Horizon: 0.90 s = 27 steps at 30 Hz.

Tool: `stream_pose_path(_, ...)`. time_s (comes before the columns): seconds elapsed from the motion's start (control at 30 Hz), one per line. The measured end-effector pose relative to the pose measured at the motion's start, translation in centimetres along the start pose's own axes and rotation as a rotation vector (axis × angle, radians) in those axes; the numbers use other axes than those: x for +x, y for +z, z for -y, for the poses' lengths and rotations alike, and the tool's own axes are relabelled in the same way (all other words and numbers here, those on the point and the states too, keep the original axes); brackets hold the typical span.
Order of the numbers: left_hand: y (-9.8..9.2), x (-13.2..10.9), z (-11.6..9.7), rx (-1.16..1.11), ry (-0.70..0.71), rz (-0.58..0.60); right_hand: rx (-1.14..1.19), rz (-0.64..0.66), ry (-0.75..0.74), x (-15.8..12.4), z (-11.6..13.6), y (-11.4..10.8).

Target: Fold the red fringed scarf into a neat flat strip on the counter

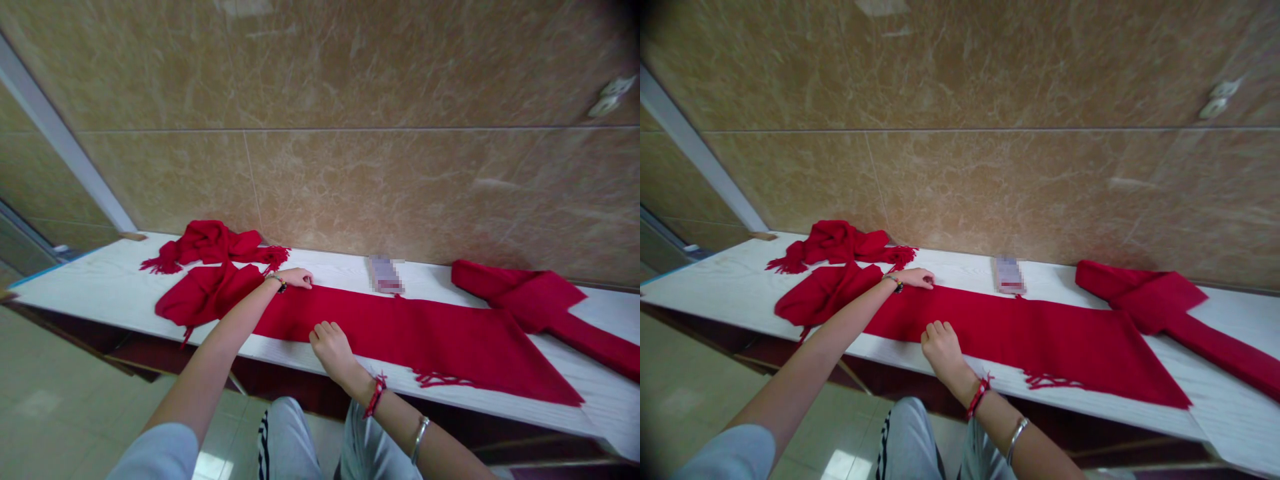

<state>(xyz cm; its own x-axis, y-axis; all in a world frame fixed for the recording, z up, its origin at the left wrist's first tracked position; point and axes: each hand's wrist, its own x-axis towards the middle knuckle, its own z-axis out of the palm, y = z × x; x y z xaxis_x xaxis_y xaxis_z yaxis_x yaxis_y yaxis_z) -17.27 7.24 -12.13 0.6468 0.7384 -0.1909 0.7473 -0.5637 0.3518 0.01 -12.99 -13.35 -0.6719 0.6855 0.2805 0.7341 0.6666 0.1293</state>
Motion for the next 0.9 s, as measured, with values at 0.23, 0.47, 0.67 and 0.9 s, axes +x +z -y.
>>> stream_pose_path(0.23,0.3,0.4,-0.3,-0.075,-0.021,-0.038,0.007,0.016,0.014,-0.5,0.3,0.2)
stream_pose_path(0.47,-2.7,0.1,-2.8,-0.278,0.003,-0.131,0.016,-0.035,0.128,-1.2,-1.5,-2.1)
stream_pose_path(0.67,-6.8,1.9,-8.5,-0.473,0.075,-0.215,-0.037,-0.111,0.243,-3.8,-5.0,-6.1)
stream_pose_path(0.9,-9.7,7.1,-17.7,-0.635,0.162,-0.189,-0.044,-0.248,0.359,-9.9,-10.6,-10.5)
